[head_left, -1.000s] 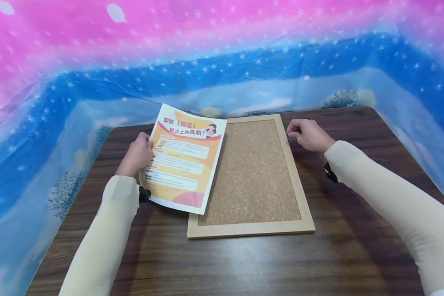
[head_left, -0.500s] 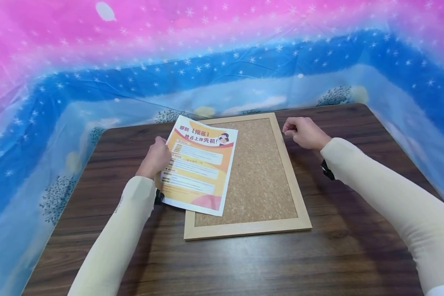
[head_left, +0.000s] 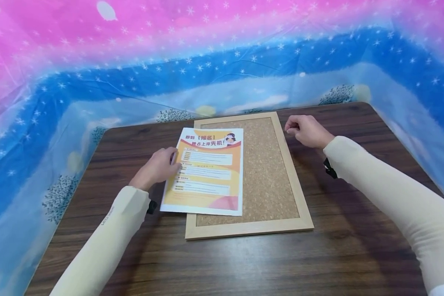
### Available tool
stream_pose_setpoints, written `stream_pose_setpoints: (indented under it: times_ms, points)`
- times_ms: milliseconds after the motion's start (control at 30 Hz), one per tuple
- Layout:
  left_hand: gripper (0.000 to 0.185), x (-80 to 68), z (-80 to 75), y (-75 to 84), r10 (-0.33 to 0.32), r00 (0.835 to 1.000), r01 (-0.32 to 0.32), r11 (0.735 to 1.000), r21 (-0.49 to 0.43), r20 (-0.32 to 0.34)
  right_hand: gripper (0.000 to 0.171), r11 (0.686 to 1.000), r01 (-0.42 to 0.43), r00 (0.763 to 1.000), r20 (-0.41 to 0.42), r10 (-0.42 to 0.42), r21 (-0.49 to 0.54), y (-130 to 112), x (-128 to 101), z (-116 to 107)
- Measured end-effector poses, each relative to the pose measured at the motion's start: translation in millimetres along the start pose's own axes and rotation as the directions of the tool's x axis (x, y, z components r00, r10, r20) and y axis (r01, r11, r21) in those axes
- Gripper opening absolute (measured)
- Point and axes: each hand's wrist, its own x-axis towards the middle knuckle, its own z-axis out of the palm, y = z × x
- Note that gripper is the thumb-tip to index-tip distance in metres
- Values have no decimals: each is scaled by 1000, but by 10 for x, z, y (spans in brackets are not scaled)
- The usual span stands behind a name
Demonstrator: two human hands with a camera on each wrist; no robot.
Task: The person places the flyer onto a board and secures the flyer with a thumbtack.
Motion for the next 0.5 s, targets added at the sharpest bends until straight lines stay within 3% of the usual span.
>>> stream_pose_setpoints:
  times_ms: [300, 500]
  points:
    - [55, -30, 119, 339, 87, 994, -84, 996, -40, 64, 13, 1000, 25, 1000, -9, -25, -2, -12, 17, 10]
    - [22, 19, 227, 487, 149, 985, -145, 988, -50, 83, 13, 1000, 15, 1000, -7, -15, -8, -33, 21, 6]
